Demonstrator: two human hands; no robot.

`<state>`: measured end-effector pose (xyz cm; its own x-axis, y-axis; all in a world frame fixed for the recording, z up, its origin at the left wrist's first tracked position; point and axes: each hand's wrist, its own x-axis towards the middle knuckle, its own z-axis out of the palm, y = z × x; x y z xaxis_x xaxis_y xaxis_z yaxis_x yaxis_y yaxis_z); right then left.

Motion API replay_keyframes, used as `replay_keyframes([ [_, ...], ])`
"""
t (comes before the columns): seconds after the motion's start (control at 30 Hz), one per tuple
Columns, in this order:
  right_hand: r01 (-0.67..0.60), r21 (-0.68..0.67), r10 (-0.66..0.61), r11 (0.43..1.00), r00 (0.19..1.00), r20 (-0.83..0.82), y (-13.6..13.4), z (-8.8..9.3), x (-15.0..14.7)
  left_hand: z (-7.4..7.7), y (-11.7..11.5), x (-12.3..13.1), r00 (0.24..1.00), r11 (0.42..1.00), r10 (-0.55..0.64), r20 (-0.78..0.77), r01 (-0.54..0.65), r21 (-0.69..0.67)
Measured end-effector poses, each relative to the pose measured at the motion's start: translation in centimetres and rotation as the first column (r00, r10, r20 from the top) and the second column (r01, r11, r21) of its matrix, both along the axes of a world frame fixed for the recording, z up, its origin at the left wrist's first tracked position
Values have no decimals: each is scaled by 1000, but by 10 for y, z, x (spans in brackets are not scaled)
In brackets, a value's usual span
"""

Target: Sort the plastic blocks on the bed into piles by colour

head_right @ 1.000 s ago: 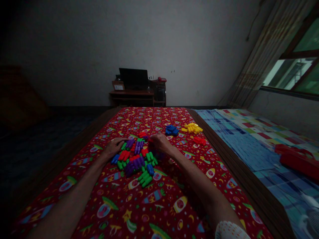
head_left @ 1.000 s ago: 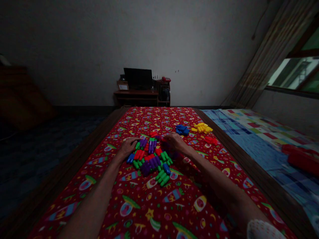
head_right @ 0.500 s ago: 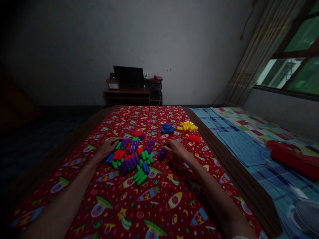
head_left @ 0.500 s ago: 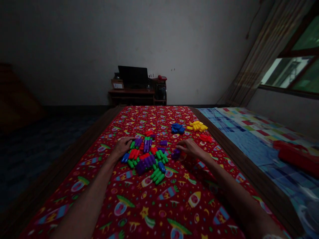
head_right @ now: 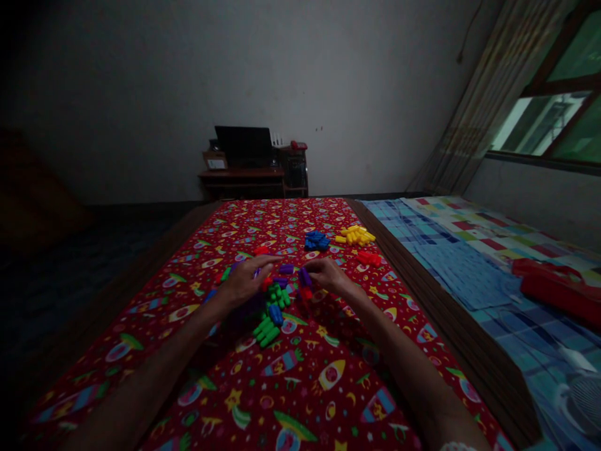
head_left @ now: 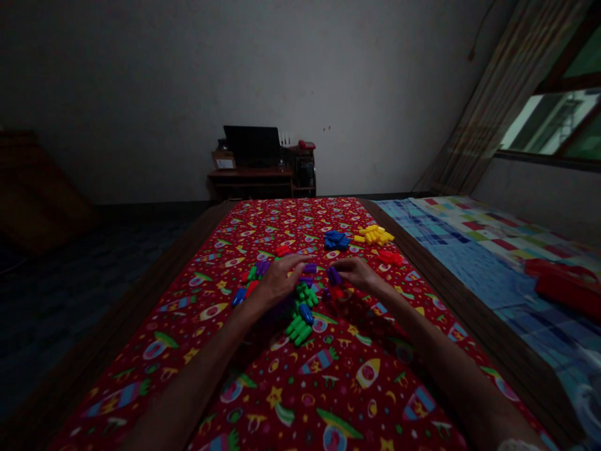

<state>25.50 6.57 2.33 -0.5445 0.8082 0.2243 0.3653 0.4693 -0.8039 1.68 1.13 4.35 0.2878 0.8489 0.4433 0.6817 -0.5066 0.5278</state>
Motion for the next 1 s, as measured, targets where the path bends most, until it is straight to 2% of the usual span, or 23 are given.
replay_keyframes([
  [0.07,44,82,-43,996,999,-8,-4,0,-3,-12,-13,26,989,994,-107,-106,105,-24],
  [0.13,48,143,-56,989,997,52,-8,1,-3,-29,-22,39,973,992,-122,-195,127,14],
  [0.27,-42,160,13,986,984,179,-12,5,3,-57,-23,36,964,985,-105,-246,135,110],
  [0.37,-95,79,79,992,979,186,-12,7,3,-64,-19,31,965,979,-112,-236,147,140],
  [0.43,-37,-2,37,999,994,106,-13,6,-1,-63,-18,33,969,981,-110,-223,141,130],
  [0.53,50,-156,-70,986,990,-124,-17,1,-13,-54,-18,41,989,994,-70,-131,81,79],
  [0.67,-53,-315,-76,947,921,-382,-25,-1,-26,-40,-14,45,996,997,58,62,-54,-57],
  [0.77,-55,-349,-118,936,882,-455,-29,3,-31,-39,-12,41,996,999,42,78,-40,-20],
  [0.9,66,-341,-238,938,837,-492,-25,7,-25,-41,-12,32,1000,1000,12,20,-13,16],
  [1.0,119,-328,-279,937,822,-497,-19,4,-18,-30,-9,24,998,998,57,-17,-56,14],
])
